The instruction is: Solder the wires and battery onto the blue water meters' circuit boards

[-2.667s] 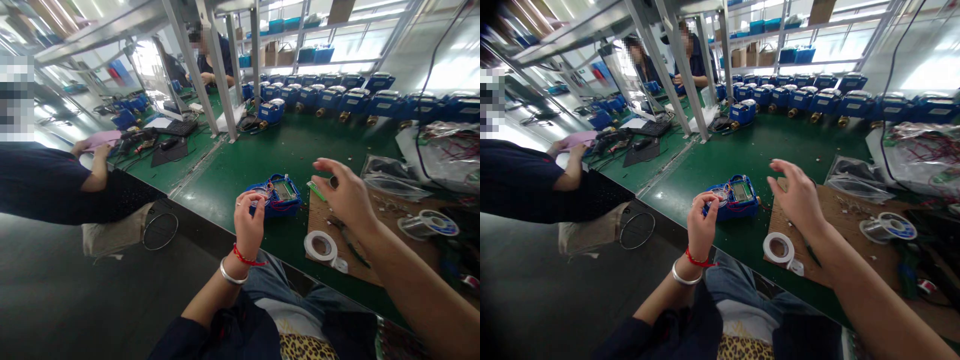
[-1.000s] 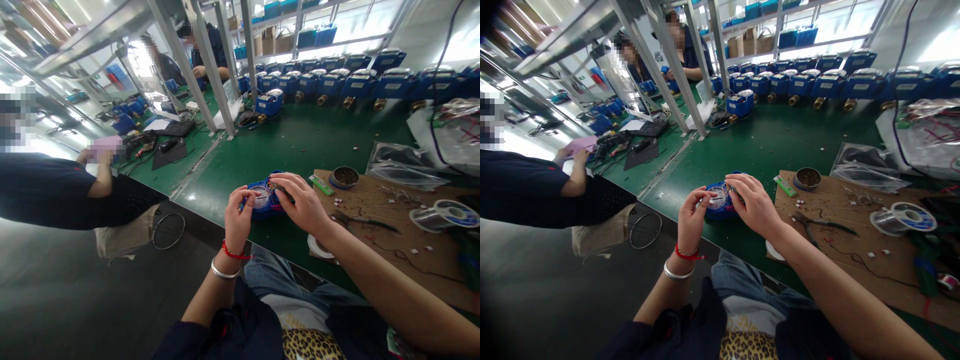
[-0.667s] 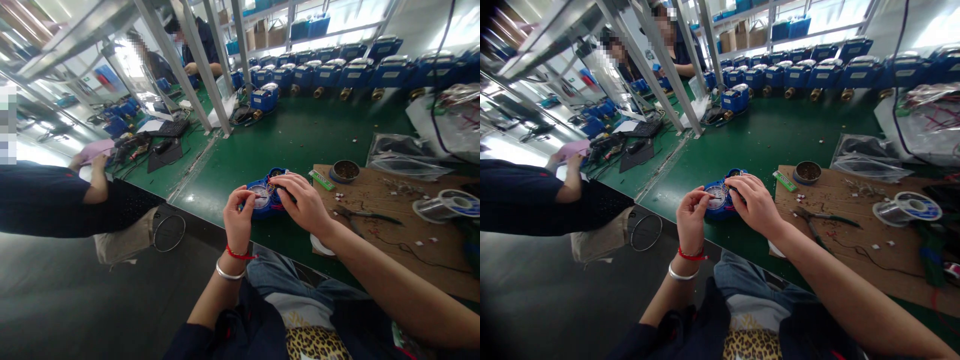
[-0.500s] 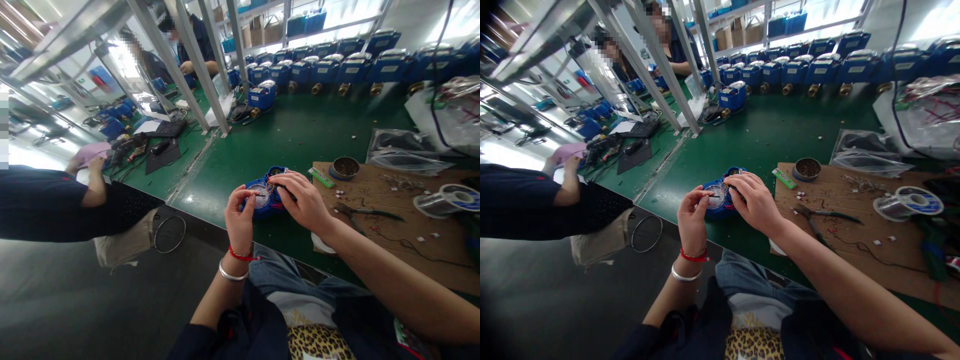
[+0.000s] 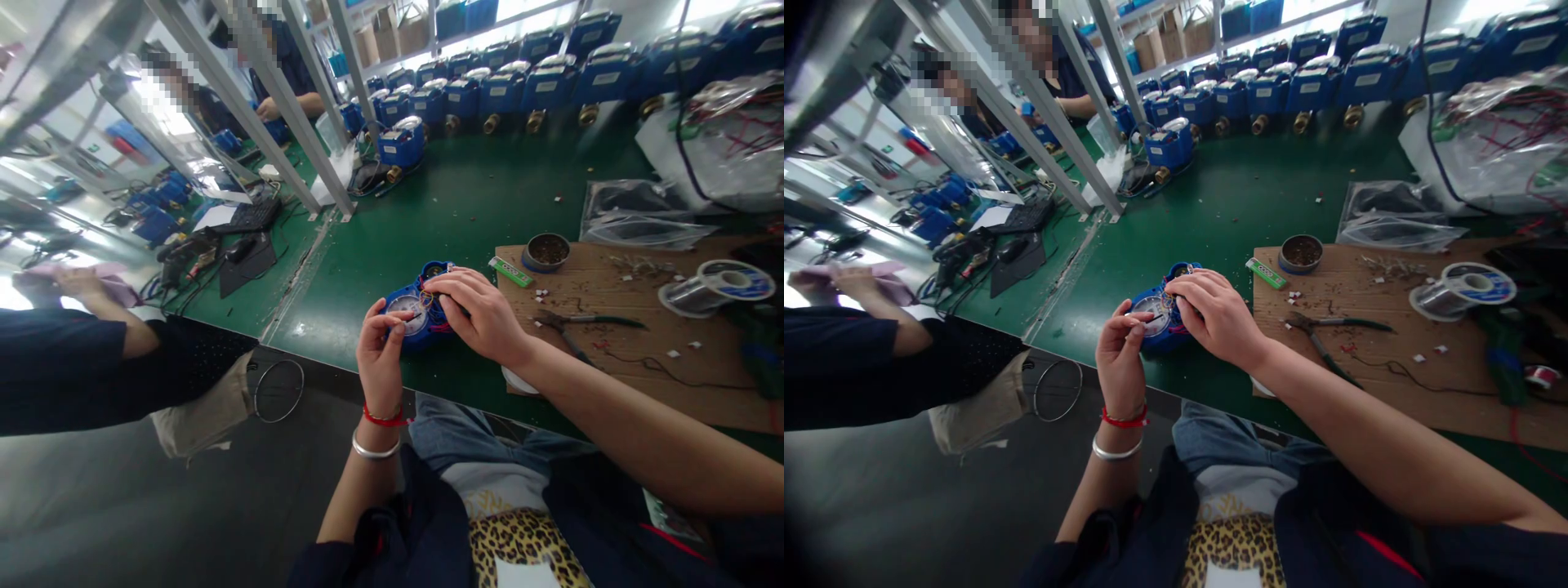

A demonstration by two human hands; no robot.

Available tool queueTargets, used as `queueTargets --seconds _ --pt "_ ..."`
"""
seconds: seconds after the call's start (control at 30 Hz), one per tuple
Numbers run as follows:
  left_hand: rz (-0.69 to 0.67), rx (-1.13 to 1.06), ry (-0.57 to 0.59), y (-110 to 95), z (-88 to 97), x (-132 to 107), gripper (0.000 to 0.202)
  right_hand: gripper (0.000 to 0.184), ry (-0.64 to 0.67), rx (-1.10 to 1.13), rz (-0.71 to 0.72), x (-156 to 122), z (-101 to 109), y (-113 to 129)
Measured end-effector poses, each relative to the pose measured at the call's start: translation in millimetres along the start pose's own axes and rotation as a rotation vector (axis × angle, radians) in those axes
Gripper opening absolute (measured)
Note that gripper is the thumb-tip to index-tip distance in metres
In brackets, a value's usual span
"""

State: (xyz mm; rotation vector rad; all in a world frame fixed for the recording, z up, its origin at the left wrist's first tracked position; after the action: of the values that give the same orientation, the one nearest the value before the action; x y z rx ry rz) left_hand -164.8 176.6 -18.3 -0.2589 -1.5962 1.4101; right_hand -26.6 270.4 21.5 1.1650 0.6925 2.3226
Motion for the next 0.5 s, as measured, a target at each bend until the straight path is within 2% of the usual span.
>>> queueTargets --seconds 0.23,0.37,0.5 --pt "0.044 0.001 -0.079 8.4 2.7 -0.5 0.009 0.025 -0.004 -0.008 0.012 -0.3 -0.6 0.2" --pt "0.042 0.036 -0.122 5.2 2.3 -3.5 0.010 0.026 0.004 0.000 -0.004 -1.3 -1.9 -2.9" --pt "-0.005 0.061 -0.106 -3.3 -1.5 -5.7 0.008 0.026 0.001 0.006 0.004 -1.8 -1.5 -2.9"
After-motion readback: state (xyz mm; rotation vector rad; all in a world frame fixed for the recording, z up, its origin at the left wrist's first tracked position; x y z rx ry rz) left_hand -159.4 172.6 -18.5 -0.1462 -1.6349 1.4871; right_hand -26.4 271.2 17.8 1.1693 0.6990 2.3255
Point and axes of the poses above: each hand's wrist, its own x-axis towards the middle knuckle, its own z-axis out of the back of the hand, y = z × x, the point moved 9 cm from there along x, towards the middle knuckle, and after that the axes turned 8 degrees about -z, right-handed, at the moved point
